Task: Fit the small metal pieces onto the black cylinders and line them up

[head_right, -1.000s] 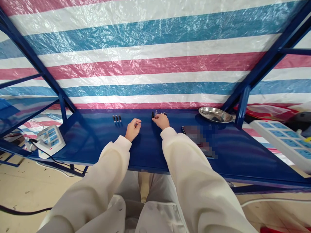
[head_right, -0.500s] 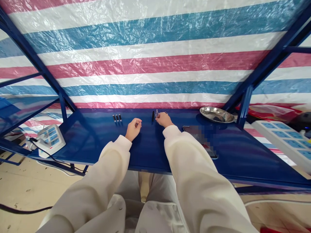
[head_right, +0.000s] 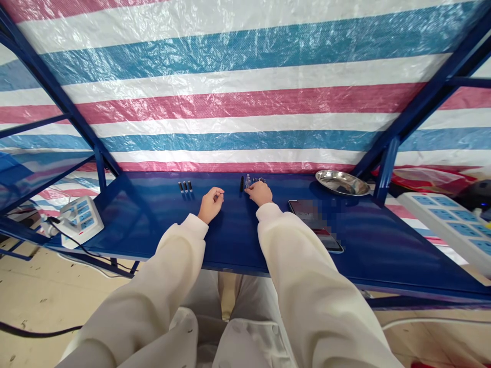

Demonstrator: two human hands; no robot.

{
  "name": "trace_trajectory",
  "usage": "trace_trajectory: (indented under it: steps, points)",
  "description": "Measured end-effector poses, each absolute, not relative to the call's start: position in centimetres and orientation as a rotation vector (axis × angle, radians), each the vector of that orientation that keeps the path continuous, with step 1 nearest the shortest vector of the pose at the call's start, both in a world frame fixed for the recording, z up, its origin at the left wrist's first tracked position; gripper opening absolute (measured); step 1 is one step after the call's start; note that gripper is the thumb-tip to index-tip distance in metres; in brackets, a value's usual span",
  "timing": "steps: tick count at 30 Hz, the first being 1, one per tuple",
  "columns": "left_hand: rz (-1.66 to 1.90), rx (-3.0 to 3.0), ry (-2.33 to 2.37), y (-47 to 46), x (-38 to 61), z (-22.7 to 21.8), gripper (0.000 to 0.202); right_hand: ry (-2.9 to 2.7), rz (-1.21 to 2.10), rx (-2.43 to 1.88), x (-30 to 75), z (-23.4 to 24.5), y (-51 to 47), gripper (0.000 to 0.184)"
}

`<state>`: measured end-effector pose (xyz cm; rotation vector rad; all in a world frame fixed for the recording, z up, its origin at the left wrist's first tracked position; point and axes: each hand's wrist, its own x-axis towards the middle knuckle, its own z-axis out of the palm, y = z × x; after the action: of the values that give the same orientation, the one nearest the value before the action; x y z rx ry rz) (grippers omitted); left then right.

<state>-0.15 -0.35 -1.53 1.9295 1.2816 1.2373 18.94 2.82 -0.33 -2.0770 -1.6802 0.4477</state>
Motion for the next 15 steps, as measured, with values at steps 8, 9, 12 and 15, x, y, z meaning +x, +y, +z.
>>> trace_trajectory:
  steps: [8, 9, 12, 15]
  points:
    - [1.237, 1.935, 1.299, -0.2, -0.1, -1.7, 0.013, -1.651, 0.425, -2.092, 18.7, -0.7, 2.8, 0.021]
    - [1.242, 1.935, 1.297, -0.2, -0.1, -1.7, 0.013, -1.659, 0.437, -2.091, 18.8, -0.6, 2.8, 0.021]
    - [1.253, 1.931, 1.293, -0.1, -0.2, -1.8, 0.013, -1.655, 0.494, -2.124, 19.5, -0.1, 2.7, 0.024]
    - [1.251, 1.926, 1.280, 0.0, -0.2, -1.8, 0.013, -1.581, 0.468, -2.175, 19.9, 1.0, 1.7, 0.032]
